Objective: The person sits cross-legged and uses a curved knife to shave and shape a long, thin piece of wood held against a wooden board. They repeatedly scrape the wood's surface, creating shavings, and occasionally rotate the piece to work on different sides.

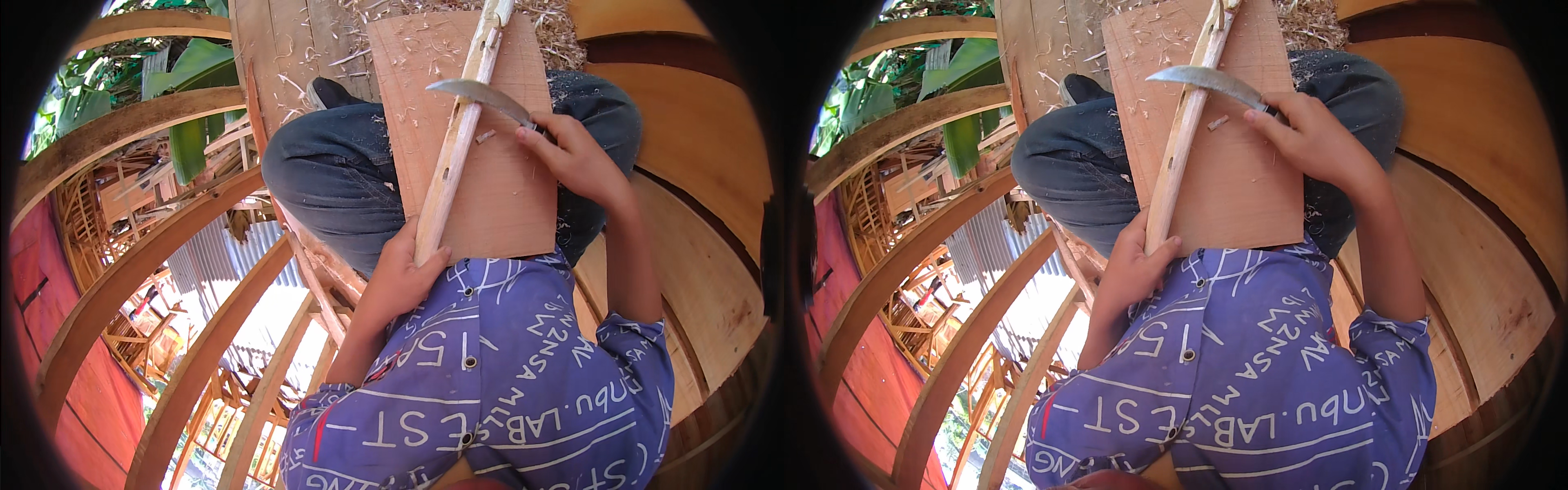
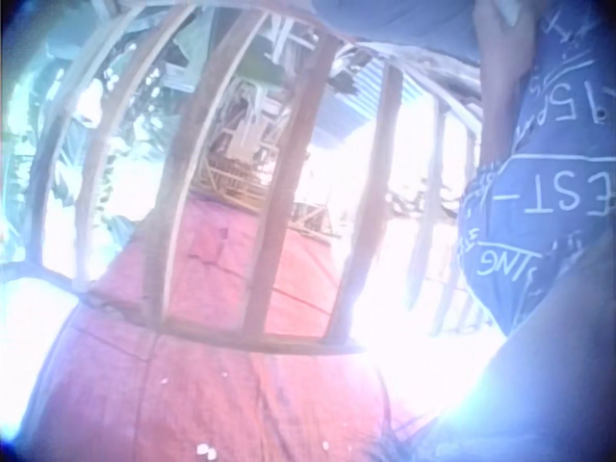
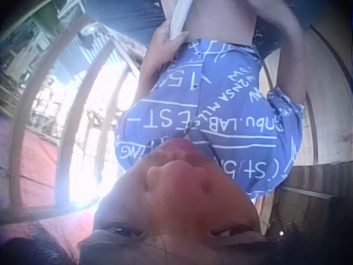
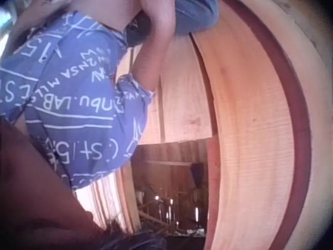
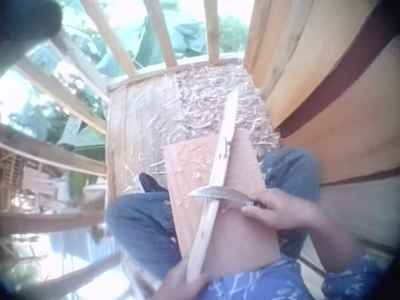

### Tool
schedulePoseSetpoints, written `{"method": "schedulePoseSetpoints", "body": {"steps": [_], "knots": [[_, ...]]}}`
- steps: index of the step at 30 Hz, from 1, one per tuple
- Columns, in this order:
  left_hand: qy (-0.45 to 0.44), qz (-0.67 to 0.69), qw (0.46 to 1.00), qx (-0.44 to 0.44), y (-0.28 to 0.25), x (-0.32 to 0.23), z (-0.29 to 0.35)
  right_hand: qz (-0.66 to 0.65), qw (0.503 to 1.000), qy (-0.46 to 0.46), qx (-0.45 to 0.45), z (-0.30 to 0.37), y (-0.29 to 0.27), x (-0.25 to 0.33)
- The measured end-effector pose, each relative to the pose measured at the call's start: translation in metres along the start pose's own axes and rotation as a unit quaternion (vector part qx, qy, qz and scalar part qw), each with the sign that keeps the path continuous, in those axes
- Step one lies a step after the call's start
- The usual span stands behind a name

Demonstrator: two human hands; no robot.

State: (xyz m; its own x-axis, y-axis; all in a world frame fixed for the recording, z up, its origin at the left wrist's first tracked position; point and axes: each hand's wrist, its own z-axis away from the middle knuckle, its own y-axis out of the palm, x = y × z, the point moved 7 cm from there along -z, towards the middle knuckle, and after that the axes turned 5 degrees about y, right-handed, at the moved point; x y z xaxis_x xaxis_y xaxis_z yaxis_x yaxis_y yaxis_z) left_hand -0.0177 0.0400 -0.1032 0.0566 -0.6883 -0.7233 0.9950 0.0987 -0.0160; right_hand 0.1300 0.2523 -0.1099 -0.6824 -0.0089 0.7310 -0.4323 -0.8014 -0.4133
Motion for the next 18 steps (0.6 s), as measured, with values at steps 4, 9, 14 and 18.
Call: {"method": "schedulePoseSetpoints", "body": {"steps": [4,9,14,18], "knots": [[0.003,-0.005,1.0,0.002,0.001,-0.002,0.001,-0.072,0.996,-0.017,0.055,0.0,-0.008,0.0],[0.012,-0.028,1.0,0.003,0.002,-0.001,0.002,-0.029,0.974,0.086,-0.209,-0.007,-0.05,-0.02],[-0.017,0.003,1.0,0.006,0.002,0.001,0.001,-0.046,0.996,-0.006,-0.082,0.001,-0.014,-0.006],[-0.039,0.02,0.999,0.005,0.002,-0.003,0.003,-0.099,0.995,-0.008,-0.027,-0.002,-0.014,-0.014]]}}
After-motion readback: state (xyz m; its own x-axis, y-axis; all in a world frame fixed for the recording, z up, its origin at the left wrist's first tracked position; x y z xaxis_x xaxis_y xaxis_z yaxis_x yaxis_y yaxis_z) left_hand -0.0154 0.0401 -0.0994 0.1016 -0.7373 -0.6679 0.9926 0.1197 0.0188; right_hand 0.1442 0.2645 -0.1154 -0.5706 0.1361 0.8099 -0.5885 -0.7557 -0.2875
